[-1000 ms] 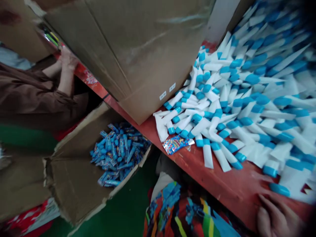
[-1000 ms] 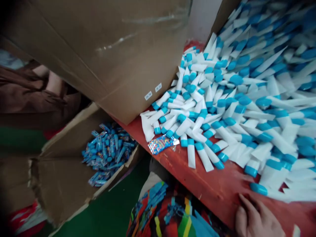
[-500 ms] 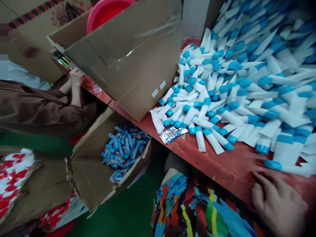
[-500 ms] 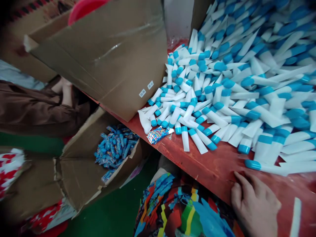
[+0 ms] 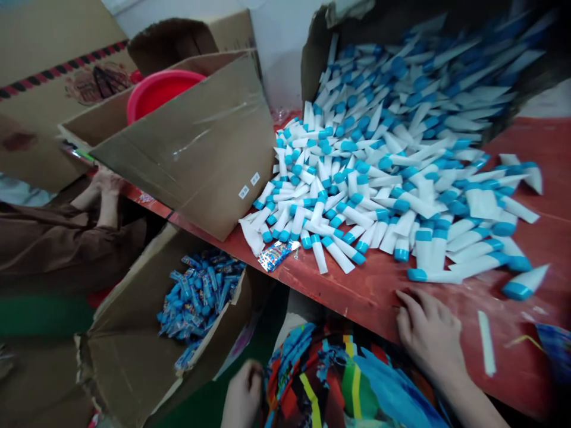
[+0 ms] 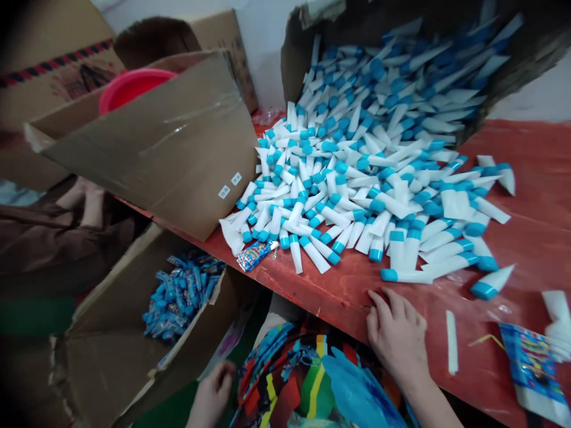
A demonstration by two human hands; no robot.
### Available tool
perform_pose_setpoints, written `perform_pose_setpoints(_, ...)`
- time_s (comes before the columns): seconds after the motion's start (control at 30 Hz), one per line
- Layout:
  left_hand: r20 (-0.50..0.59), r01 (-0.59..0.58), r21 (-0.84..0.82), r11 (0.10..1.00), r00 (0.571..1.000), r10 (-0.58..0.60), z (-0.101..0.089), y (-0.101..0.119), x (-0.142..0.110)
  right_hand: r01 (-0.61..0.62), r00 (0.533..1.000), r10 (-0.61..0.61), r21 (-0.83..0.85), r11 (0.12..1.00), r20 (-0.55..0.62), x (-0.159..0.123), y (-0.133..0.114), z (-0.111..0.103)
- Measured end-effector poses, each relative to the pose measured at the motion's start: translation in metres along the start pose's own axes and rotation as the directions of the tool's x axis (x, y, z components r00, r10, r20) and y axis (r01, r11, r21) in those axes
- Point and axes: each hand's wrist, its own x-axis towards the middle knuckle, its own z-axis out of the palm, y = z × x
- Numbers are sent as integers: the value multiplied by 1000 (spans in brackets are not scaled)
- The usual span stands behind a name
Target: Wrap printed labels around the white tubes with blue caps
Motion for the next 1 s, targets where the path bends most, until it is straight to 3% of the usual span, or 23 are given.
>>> perform_pose_setpoints(0.1,-321,-114,-306,945,947,10,24,-13,65,-3,995,12,90,996,-99,13,-14,-7)
perform_pose_setpoints(0.13,-413,-161,-345,925,911,4,25,-10,91,0,991,16,120,993,-132,20,-21,-9)
perform_pose_setpoints(0.2,-488,-225,-303,926,871,52,21,2,147,58,983,-30,157,986,-179,38,-41,-9)
perform_pose_setpoints(0.33,-327,-81,-169,982,945,22,4,27,252,330,933,-297,155,931,-202,78,-91,12)
perform_pose_setpoints(0.47,-206,53,-129,990,975,-79,6,42,322,419,908,-413,147,896,-71,117,-123,41)
perform_pose_setpoints(0.6,-103,218,-98,971,968,-228,30,64,354,344,932,-357,165,925,63,148,-116,49)
perform_pose_setpoints(0.77,-66,312,-41,949,947,-315,61,102,365,296,937,-319,163,941,142,169,-99,48)
perform_pose_setpoints(0.9,-97,323,-10,946,942,-322,79,132,365,230,961,-249,155,961,119,176,-83,60)
perform_pose_setpoints(1.0,-100,347,-49,937,931,-350,90,152,364,147,989,-148,183,972,-9,174,-69,65)
